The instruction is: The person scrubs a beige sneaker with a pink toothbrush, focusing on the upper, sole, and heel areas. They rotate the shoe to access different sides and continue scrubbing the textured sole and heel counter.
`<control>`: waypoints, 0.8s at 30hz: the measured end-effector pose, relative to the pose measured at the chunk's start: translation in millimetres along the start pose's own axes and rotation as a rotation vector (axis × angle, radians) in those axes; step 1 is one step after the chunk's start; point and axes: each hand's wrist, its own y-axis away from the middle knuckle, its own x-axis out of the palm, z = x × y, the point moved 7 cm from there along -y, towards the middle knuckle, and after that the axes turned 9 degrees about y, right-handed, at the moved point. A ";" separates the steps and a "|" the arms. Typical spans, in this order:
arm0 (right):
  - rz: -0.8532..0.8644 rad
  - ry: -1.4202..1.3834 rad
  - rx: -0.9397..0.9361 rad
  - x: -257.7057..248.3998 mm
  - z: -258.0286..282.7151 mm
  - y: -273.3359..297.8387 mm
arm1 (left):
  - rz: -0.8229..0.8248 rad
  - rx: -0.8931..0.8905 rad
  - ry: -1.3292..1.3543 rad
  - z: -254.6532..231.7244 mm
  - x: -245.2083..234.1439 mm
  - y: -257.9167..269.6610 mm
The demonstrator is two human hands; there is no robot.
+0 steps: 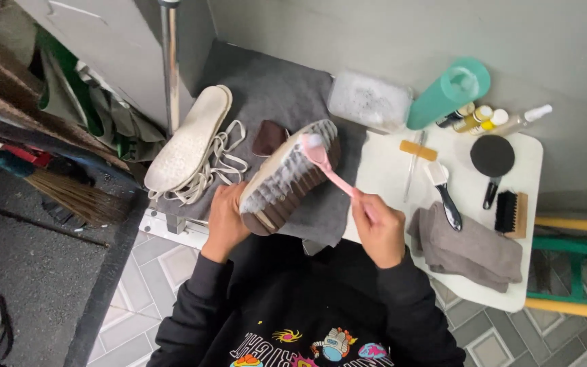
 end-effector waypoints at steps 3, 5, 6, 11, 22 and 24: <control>0.123 0.005 0.011 13.5 6.8 31.8 | -0.005 -0.013 0.039 2.4 1.1 1.0; 0.103 0.030 0.007 7.7 4.7 22.6 | 0.002 -0.012 0.031 3.1 0.8 -1.4; 0.087 0.059 0.006 3.7 2.6 20.2 | 0.011 -0.015 0.026 3.9 2.7 -0.8; 0.021 0.034 0.011 -2.2 5.8 7.3 | 0.013 -0.020 0.018 6.9 4.4 1.5; 0.021 0.016 0.038 4.0 9.2 13.0 | -0.002 -0.044 0.039 5.4 0.4 -2.9; 0.116 -0.039 0.004 7.7 26.1 25.4 | 0.002 -0.050 0.045 12.8 5.0 2.0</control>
